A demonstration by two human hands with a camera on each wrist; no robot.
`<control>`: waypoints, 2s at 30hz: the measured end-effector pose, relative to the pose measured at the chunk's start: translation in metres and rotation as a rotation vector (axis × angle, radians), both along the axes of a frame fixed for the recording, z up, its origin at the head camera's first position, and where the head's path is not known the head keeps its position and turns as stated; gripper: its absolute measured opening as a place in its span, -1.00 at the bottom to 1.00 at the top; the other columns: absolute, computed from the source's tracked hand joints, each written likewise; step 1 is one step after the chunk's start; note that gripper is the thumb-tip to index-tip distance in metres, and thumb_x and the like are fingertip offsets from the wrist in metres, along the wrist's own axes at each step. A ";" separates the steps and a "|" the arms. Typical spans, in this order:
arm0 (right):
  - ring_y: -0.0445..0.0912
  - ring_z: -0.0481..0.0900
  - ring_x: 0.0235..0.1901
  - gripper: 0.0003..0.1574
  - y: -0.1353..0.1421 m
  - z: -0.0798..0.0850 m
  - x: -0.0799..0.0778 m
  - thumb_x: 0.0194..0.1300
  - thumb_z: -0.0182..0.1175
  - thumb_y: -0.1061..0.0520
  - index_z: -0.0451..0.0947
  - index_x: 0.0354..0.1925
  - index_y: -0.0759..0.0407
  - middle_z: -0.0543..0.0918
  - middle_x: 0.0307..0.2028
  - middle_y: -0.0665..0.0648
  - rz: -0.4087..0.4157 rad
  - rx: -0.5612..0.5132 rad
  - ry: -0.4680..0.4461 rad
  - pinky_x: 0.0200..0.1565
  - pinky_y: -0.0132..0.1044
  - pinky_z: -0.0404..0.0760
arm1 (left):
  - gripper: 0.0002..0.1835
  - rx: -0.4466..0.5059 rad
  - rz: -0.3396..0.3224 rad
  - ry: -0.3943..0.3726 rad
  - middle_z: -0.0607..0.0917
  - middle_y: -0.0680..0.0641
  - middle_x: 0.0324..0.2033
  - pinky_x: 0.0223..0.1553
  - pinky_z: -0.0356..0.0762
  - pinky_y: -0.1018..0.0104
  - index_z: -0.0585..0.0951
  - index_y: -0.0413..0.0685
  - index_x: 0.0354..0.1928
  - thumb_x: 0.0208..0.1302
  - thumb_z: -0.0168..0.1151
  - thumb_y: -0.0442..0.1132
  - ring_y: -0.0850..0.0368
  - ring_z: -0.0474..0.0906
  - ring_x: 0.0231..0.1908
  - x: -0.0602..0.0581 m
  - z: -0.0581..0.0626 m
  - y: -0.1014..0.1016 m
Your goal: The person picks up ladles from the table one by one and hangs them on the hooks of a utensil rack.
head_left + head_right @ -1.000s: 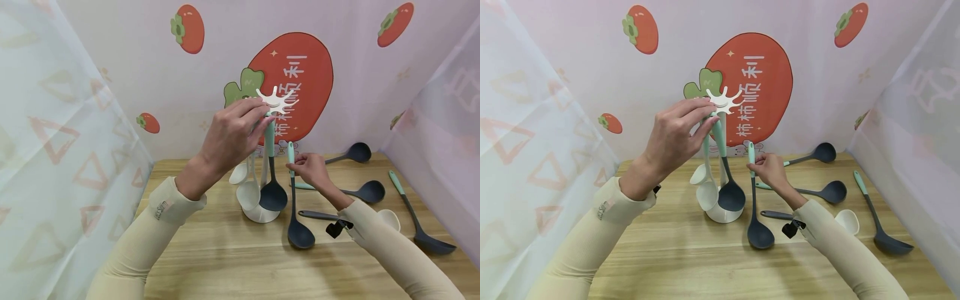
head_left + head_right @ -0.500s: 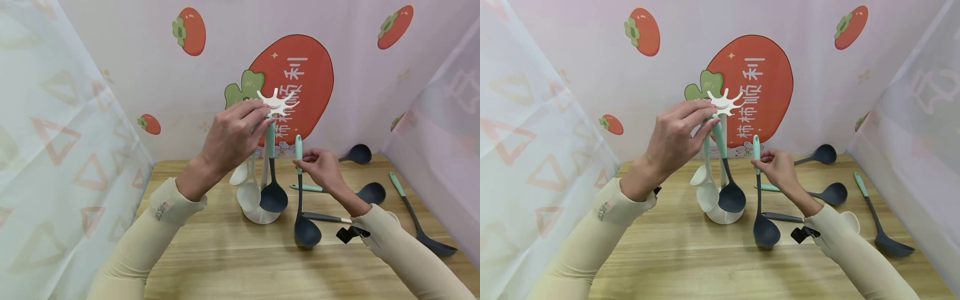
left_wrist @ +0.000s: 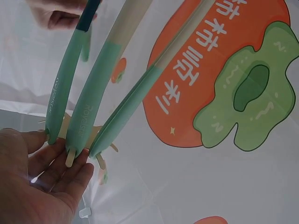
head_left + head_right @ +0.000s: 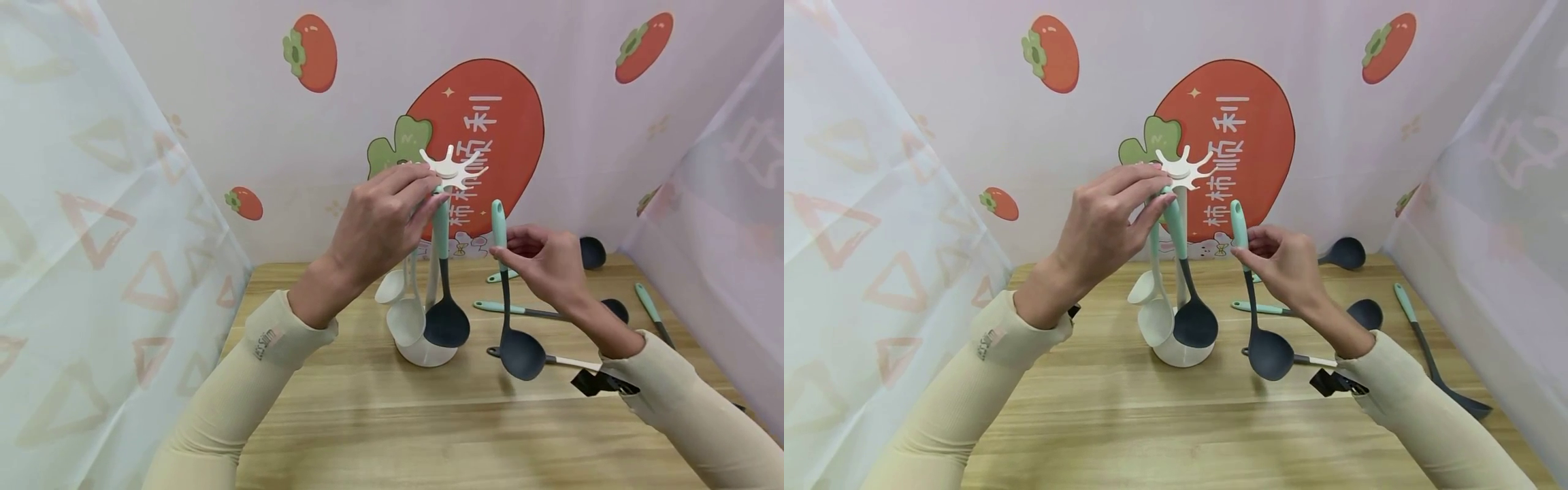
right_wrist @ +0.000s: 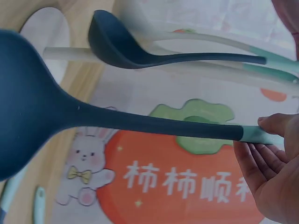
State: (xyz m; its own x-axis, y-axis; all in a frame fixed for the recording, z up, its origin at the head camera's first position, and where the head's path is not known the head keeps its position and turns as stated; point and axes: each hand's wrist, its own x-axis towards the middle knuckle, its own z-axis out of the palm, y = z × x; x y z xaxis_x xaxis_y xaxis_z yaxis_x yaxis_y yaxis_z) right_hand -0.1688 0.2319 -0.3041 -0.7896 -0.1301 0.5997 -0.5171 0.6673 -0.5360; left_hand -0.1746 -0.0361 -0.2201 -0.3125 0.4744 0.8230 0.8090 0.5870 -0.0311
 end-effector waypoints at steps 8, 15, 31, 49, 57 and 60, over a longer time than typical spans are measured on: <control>-0.53 0.61 -0.39 -0.62 -0.008 0.026 0.015 0.01 0.49 0.28 0.70 -0.13 0.30 0.76 -0.39 0.16 0.067 0.005 0.121 -0.31 -0.61 0.59 | -0.71 0.009 -0.008 0.005 0.72 -0.15 -0.09 0.13 0.56 0.21 0.71 -0.24 -0.07 0.35 0.24 -0.17 -0.01 0.63 0.01 -0.001 -0.001 0.000; -0.40 0.69 -0.35 -0.56 -0.017 0.045 0.024 -0.05 0.52 0.31 0.70 -0.11 0.28 0.77 -0.38 0.12 0.135 0.038 0.223 -0.26 -0.58 0.61 | -0.71 0.009 -0.006 0.018 0.72 -0.16 -0.09 0.13 0.55 0.20 0.71 -0.24 -0.06 0.34 0.25 -0.17 -0.02 0.63 0.01 -0.001 0.000 0.000; -0.07 0.76 -0.39 -0.60 -0.033 0.060 0.022 -0.02 0.50 0.32 0.67 -0.15 0.35 0.77 -0.38 0.15 0.203 0.100 0.303 -0.18 -0.59 0.59 | -0.71 0.023 -0.010 0.021 0.72 -0.16 -0.09 0.13 0.55 0.21 0.71 -0.26 -0.07 0.33 0.26 -0.18 -0.03 0.64 0.00 -0.001 -0.001 0.000; -0.06 0.76 -0.36 -0.60 -0.041 0.050 0.011 0.01 0.49 0.27 0.68 -0.12 0.34 0.77 -0.35 0.16 0.193 0.087 0.278 -0.27 -0.46 0.65 | -0.73 0.044 -0.017 0.039 0.72 -0.17 -0.11 0.13 0.56 0.20 0.72 -0.26 -0.09 0.34 0.24 -0.19 -0.03 0.65 -0.01 -0.002 -0.002 0.002; -0.02 0.76 -0.38 -0.61 -0.046 0.045 0.005 -0.01 0.50 0.28 0.67 -0.15 0.32 0.77 -0.35 0.18 0.194 0.051 0.268 -0.28 -0.37 0.68 | -0.72 0.043 -0.010 0.035 0.72 -0.17 -0.11 0.11 0.57 0.20 0.72 -0.26 -0.09 0.35 0.23 -0.18 -0.03 0.65 -0.02 -0.003 -0.002 0.002; -0.01 0.76 -0.37 -0.60 -0.048 0.043 0.002 -0.02 0.50 0.29 0.67 -0.15 0.32 0.76 -0.35 0.19 0.204 0.032 0.272 -0.27 -0.36 0.68 | -0.73 0.047 -0.010 0.040 0.73 -0.16 -0.12 0.10 0.58 0.20 0.72 -0.26 -0.10 0.35 0.23 -0.18 -0.02 0.65 -0.03 -0.003 -0.003 0.002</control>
State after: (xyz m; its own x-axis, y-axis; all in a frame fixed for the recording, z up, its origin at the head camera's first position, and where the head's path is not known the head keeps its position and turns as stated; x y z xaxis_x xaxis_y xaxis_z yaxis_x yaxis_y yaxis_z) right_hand -0.1664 0.1838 -0.2607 -0.5575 -0.2906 0.7777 -0.7625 0.5498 -0.3411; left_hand -0.1771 -0.0341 -0.2227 -0.2745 0.4383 0.8559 0.8138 0.5800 -0.0360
